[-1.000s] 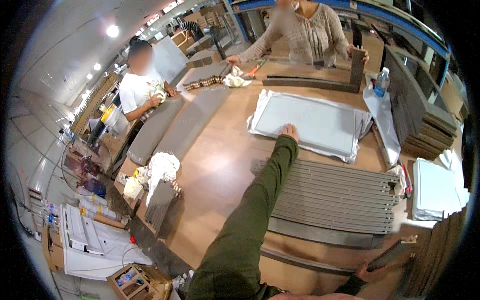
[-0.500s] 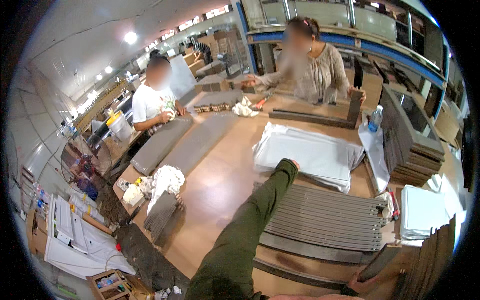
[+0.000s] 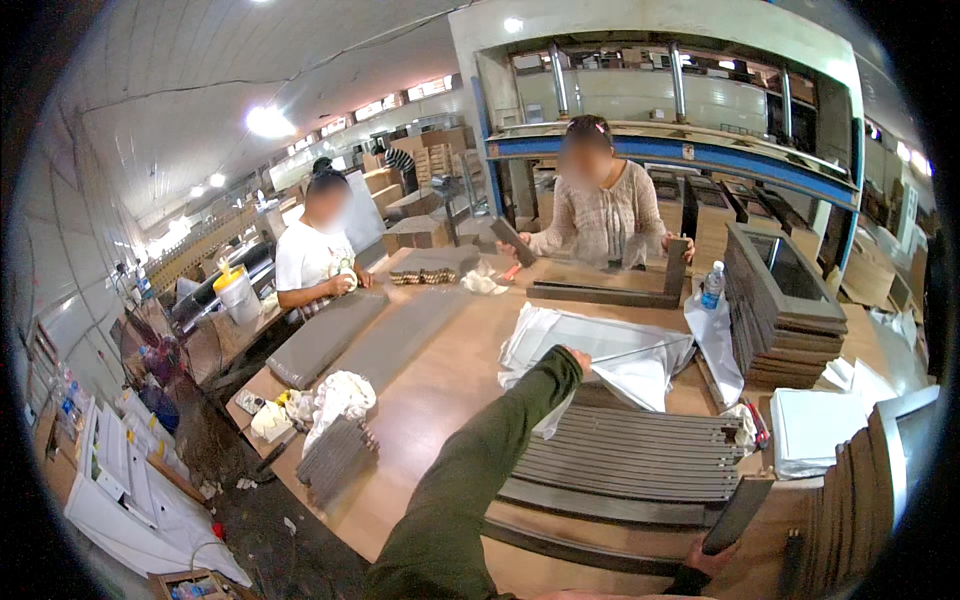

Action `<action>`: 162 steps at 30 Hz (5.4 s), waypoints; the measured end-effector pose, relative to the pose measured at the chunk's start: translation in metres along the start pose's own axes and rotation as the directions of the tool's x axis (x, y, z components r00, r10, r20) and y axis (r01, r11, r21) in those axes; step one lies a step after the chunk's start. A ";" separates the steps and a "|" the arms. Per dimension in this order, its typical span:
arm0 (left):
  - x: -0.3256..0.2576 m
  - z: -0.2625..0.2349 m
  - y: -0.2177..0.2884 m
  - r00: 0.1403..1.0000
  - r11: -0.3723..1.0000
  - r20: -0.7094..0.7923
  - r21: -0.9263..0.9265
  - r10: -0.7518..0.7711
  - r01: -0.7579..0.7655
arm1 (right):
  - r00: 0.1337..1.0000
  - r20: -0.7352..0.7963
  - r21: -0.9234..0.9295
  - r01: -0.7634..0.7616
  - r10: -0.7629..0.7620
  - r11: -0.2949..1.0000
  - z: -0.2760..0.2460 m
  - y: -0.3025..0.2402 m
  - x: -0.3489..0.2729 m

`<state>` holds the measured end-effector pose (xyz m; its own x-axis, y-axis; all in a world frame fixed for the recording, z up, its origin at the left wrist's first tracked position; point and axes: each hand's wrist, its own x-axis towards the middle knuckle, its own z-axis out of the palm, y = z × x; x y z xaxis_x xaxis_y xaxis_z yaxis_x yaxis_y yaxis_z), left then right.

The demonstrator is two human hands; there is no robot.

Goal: The person handles and organizes wooden frame components and panels on a workbench, placing items into a box and arranging finished pieces in a stack.

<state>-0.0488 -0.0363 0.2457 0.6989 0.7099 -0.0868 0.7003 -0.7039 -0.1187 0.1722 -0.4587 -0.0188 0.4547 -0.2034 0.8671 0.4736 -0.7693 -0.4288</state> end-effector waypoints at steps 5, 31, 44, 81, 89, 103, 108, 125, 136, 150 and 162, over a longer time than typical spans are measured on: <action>-0.008 -0.016 0.012 0.992 0.995 0.097 0.054 0.077 -0.082 | 0.987 -0.087 0.155 0.144 -0.132 0.977 0.004 0.007 0.012; -0.313 -0.189 0.023 0.361 0.936 -0.880 0.213 0.309 -0.281 | 0.970 -0.108 0.461 0.243 -0.218 0.854 -0.041 -0.022 0.045; -0.343 -0.100 0.083 0.513 0.916 -0.813 0.063 0.277 -0.395 | 0.807 0.263 0.853 0.062 -0.529 0.518 -0.134 -0.086 0.222; -0.344 -0.017 0.023 0.745 0.585 -0.543 -0.769 -0.387 -0.257 | 0.875 0.479 0.828 -0.477 0.069 0.295 -0.119 -0.043 0.169; -0.348 0.051 0.046 0.876 -0.181 -0.154 -0.948 -0.457 -0.261 | 0.738 0.673 0.699 -0.656 0.049 0.283 -0.132 -0.063 0.175; -0.295 0.034 0.070 0.823 -0.201 -0.014 -0.967 -0.568 -0.155 | 0.527 0.622 -0.470 -0.341 -0.579 -0.814 -0.068 0.028 0.159; -0.278 0.029 0.071 0.835 -0.176 -0.046 -0.970 -0.548 -0.169 | 0.592 0.805 0.592 -0.806 -0.037 0.000 -0.090 -0.004 0.181; -0.504 0.190 -0.132 0.403 0.477 -0.255 -0.449 -0.879 0.756 | 0.823 0.555 0.785 -0.567 0.124 0.251 -0.054 -0.001 0.196; -0.448 0.188 -0.142 0.487 0.331 0.088 -0.628 -0.869 0.705 | 0.812 0.579 0.793 -0.582 0.076 0.181 -0.052 -0.031 0.204; -0.329 0.054 0.033 0.868 -0.127 -0.280 -0.925 -0.410 -0.358 | 0.798 0.602 0.777 -0.577 -0.029 0.251 -0.060 -0.008 0.223; -0.342 0.035 0.070 0.717 0.031 -0.384 -0.891 -0.581 -0.452 | 0.771 0.633 0.738 -0.628 0.072 0.245 -0.070 -0.017 0.222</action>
<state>-0.2437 -0.3274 0.2322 0.1500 0.9099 0.3867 -0.1646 -0.3627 0.9173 0.2124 -0.5327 0.1987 0.8619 0.1708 0.4775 0.3870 0.3870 -0.8370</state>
